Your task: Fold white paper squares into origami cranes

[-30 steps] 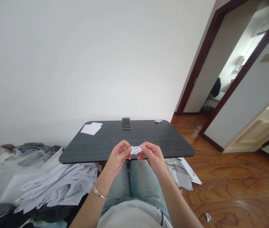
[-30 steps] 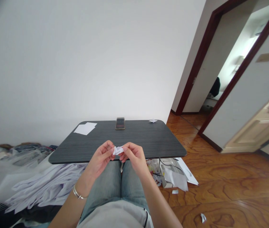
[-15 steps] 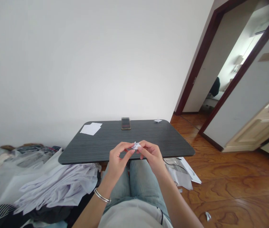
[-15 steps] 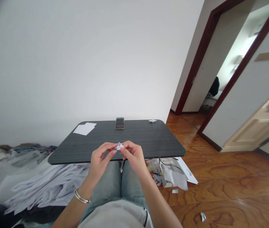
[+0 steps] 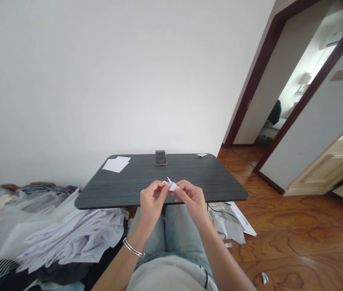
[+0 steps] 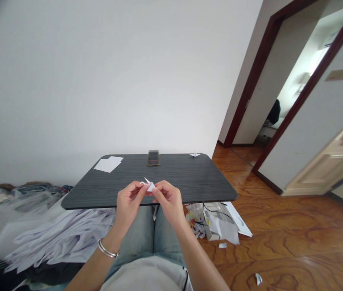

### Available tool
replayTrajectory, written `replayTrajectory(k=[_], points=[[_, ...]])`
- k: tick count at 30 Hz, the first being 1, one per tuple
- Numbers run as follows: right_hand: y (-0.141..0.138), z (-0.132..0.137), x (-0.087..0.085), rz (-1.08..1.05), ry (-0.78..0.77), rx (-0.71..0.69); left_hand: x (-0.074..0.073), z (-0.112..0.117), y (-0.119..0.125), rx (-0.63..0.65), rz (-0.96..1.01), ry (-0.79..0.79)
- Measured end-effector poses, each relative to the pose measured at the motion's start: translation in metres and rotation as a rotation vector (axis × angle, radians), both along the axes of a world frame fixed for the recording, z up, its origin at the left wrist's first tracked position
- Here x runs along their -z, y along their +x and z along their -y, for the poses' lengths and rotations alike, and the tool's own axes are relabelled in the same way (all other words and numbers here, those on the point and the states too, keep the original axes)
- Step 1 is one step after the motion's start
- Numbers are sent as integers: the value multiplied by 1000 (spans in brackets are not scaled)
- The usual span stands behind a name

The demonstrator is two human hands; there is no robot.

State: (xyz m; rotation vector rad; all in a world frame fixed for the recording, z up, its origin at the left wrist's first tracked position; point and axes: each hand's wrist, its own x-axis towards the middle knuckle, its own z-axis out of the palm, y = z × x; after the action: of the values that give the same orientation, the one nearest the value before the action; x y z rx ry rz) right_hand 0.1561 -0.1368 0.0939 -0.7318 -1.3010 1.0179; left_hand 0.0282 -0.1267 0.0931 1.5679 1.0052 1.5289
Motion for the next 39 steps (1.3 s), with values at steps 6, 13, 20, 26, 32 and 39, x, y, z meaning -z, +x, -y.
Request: replayTrajectory(k=[6,13,20,26,32,39], points=[[-2,-1,4,20,62,167,0,0,4,-26,108,-24],[1,-2,7,81,39,215,0,1,6,-5,241,-72],[-3,-3,10,-85,-20,163,2,1,10,8,293,-95],[-3,-2,11,-83,-58,170,0,-1,8,75,287,-142],[-1,-1,10,47,-16,176,-9,-4,0,132,226,-202],[0,1,8,105,-21,155,-14,-6,-9,253,158,-295]])
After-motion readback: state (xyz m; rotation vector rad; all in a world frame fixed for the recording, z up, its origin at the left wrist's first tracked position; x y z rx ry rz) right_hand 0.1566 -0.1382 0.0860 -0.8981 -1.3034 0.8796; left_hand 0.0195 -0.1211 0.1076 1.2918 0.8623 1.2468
